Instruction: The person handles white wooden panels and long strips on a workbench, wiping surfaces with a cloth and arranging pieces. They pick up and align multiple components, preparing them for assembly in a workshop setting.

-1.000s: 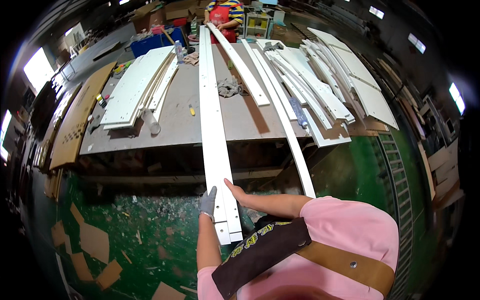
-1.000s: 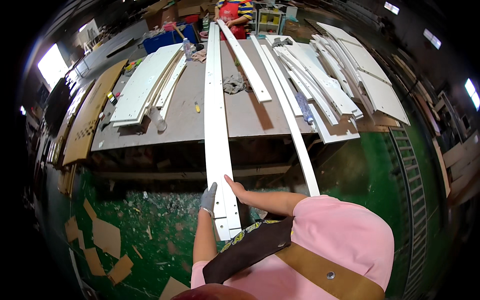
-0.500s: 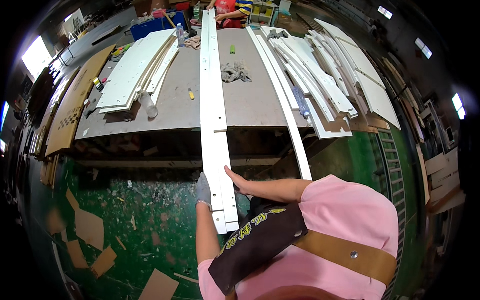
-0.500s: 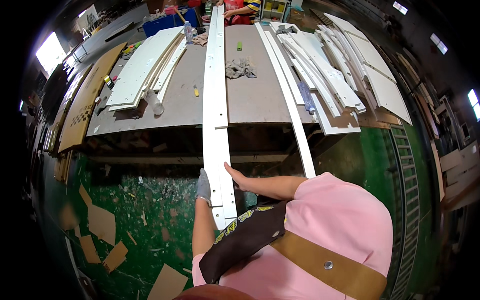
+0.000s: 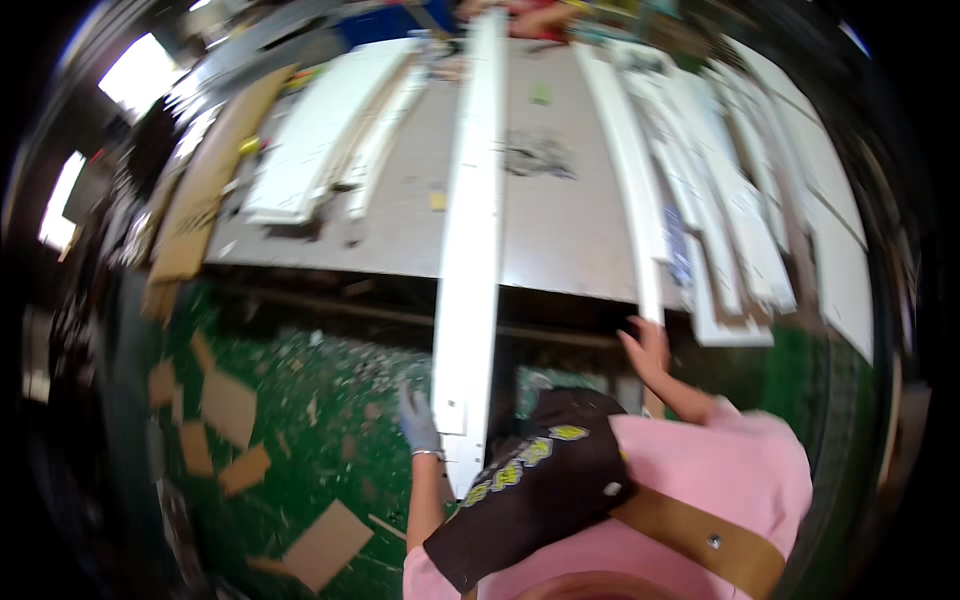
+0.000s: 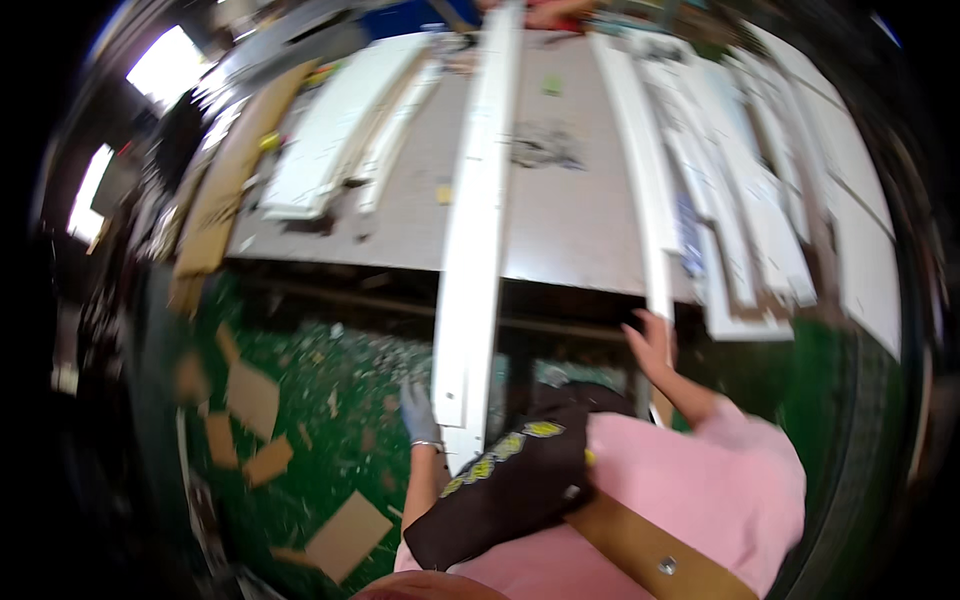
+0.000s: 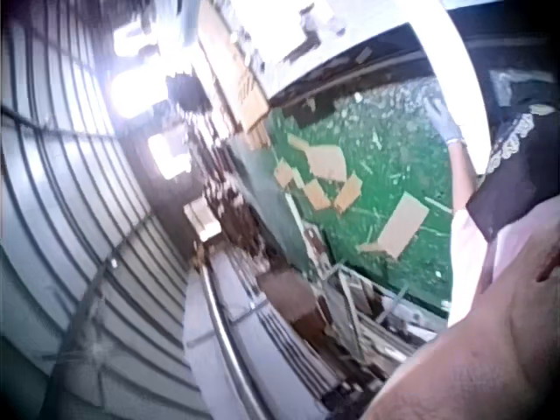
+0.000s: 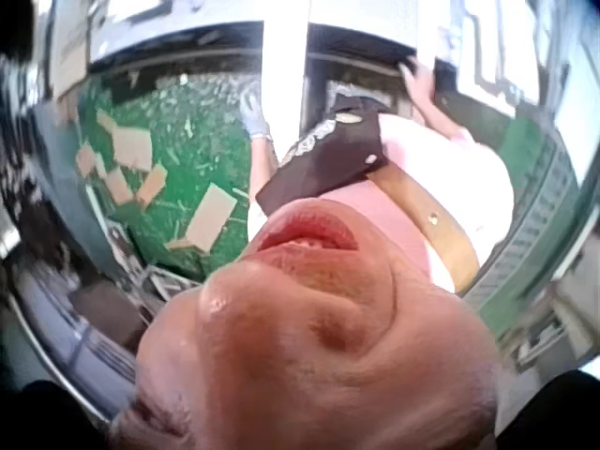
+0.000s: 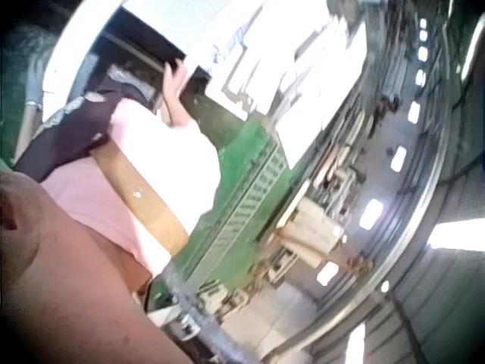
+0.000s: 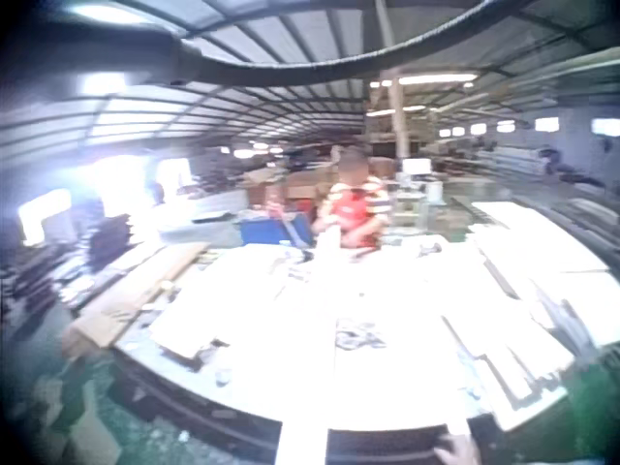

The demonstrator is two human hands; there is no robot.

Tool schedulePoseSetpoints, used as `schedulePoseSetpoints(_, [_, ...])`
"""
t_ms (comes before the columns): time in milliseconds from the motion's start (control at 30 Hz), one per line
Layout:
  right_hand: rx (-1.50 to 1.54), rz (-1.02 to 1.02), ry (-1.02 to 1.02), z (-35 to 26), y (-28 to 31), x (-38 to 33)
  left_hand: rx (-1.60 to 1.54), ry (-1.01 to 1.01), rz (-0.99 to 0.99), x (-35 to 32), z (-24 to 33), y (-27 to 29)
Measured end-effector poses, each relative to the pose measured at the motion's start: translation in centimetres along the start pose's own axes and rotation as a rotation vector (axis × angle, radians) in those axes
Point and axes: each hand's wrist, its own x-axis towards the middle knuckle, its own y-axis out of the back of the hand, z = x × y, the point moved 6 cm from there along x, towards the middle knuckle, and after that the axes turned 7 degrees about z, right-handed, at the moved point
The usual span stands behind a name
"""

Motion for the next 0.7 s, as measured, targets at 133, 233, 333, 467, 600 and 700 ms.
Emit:
schedulePoseSetpoints(133, [-0.102,0.041,-0.155,12.0,3.5,-8.3,-0.027,-0.004,-0.040,-0.5,0.4,-0.2])
schedulePoseSetpoints(233, [-0.167,0.185,-0.086,12.5,4.1,-15.6,0.369,-0.384,-0.260,-4.2,6.8,-1.9])
schedulePoseSetpoints(333, [-0.111,0.051,-0.358,14.5,2.2,-19.2,0.647,-0.504,-0.251,-6.1,8.0,-3.5])
schedulePoseSetpoints(467, [-0.047,-0.098,-0.609,16.2,0.0,-19.9,0.649,-0.470,-0.232,-6.0,6.3,-3.6])
schedulePoseSetpoints(600, [-0.041,-0.075,-0.555,12.8,2.4,-19.1,0.641,-0.463,-0.177,-6.4,5.9,-4.2])
schedulePoseSetpoints(700, [0.207,-0.136,-0.672,12.2,2.2,-20.4,0.633,-0.505,-0.184,-6.6,6.0,-4.4])
